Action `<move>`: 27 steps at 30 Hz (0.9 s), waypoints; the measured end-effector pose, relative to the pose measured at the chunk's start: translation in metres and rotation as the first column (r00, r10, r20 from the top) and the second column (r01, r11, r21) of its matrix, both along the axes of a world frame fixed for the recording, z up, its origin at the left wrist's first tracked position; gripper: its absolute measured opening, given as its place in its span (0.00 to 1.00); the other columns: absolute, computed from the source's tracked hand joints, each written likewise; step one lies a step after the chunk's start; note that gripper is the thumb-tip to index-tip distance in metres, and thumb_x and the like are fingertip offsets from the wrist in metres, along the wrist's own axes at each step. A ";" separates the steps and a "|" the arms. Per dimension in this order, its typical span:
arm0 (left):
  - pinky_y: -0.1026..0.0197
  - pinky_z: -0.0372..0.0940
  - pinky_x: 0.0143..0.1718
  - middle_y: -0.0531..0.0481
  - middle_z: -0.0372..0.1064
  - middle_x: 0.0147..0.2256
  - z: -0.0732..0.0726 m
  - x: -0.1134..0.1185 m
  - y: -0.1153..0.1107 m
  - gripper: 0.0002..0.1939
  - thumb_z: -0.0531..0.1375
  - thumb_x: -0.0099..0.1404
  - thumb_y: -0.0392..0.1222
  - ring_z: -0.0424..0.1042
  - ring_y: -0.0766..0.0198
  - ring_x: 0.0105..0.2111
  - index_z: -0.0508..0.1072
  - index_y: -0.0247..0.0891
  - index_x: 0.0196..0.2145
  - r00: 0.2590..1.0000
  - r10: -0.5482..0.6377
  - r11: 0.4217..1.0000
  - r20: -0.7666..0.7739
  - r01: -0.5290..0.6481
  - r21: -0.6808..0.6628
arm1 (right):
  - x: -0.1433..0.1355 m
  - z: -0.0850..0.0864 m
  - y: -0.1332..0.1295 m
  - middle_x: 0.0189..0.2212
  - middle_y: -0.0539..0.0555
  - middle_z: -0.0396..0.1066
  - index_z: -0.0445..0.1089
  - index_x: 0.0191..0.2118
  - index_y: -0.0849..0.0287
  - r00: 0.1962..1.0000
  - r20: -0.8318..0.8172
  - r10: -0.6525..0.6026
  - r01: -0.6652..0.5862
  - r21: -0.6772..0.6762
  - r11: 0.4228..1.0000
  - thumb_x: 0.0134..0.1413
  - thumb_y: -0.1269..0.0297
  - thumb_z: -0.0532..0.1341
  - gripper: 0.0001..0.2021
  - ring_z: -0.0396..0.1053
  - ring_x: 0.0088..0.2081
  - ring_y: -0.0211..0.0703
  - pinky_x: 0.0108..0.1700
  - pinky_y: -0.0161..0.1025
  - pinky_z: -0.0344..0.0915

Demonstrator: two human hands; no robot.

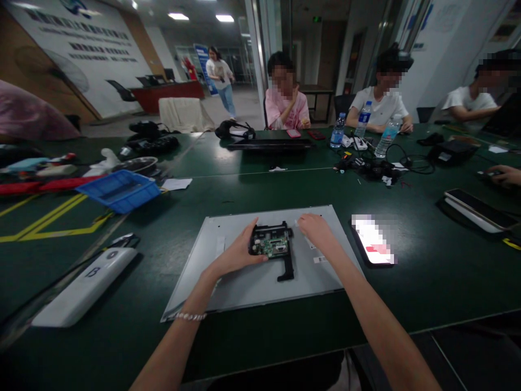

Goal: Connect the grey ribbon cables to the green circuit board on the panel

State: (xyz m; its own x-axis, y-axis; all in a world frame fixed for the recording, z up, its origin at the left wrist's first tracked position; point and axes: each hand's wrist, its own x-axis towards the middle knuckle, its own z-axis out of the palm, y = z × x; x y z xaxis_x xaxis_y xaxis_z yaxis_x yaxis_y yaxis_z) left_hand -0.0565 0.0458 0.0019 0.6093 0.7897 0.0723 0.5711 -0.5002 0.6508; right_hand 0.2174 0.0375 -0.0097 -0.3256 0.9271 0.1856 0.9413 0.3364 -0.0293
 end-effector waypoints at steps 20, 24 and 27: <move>0.39 0.45 0.60 0.38 0.39 0.64 -0.004 -0.002 0.002 0.57 0.64 0.50 0.51 0.46 0.42 0.62 0.31 0.41 0.65 0.999 -0.005 1.000 0.034 0.005 -0.003 | -0.053 0.012 0.020 0.38 0.58 0.73 0.70 0.40 0.62 0.995 -0.036 0.093 -0.091 0.039 0.995 0.61 0.73 0.50 0.12 0.69 0.41 0.45 0.44 0.37 0.61; 0.43 0.45 0.61 0.38 0.38 0.64 -0.010 -0.002 0.005 0.57 0.65 0.49 0.52 0.45 0.44 0.62 0.32 0.40 0.65 0.999 -0.014 1.000 0.034 0.013 0.009 | -0.082 0.014 0.028 0.36 0.58 0.73 0.71 0.38 0.63 0.989 -0.015 0.147 -0.147 0.014 0.989 0.59 0.73 0.51 0.11 0.69 0.40 0.45 0.42 0.37 0.61; 0.44 0.46 0.62 0.39 0.39 0.64 -0.013 -0.002 0.006 0.57 0.65 0.50 0.52 0.47 0.44 0.62 0.32 0.39 0.65 0.999 -0.008 1.000 0.031 0.007 0.024 | -0.092 0.013 0.033 0.36 0.58 0.73 0.71 0.37 0.64 0.988 -0.015 0.157 -0.157 0.004 0.988 0.59 0.73 0.52 0.10 0.69 0.40 0.46 0.42 0.37 0.61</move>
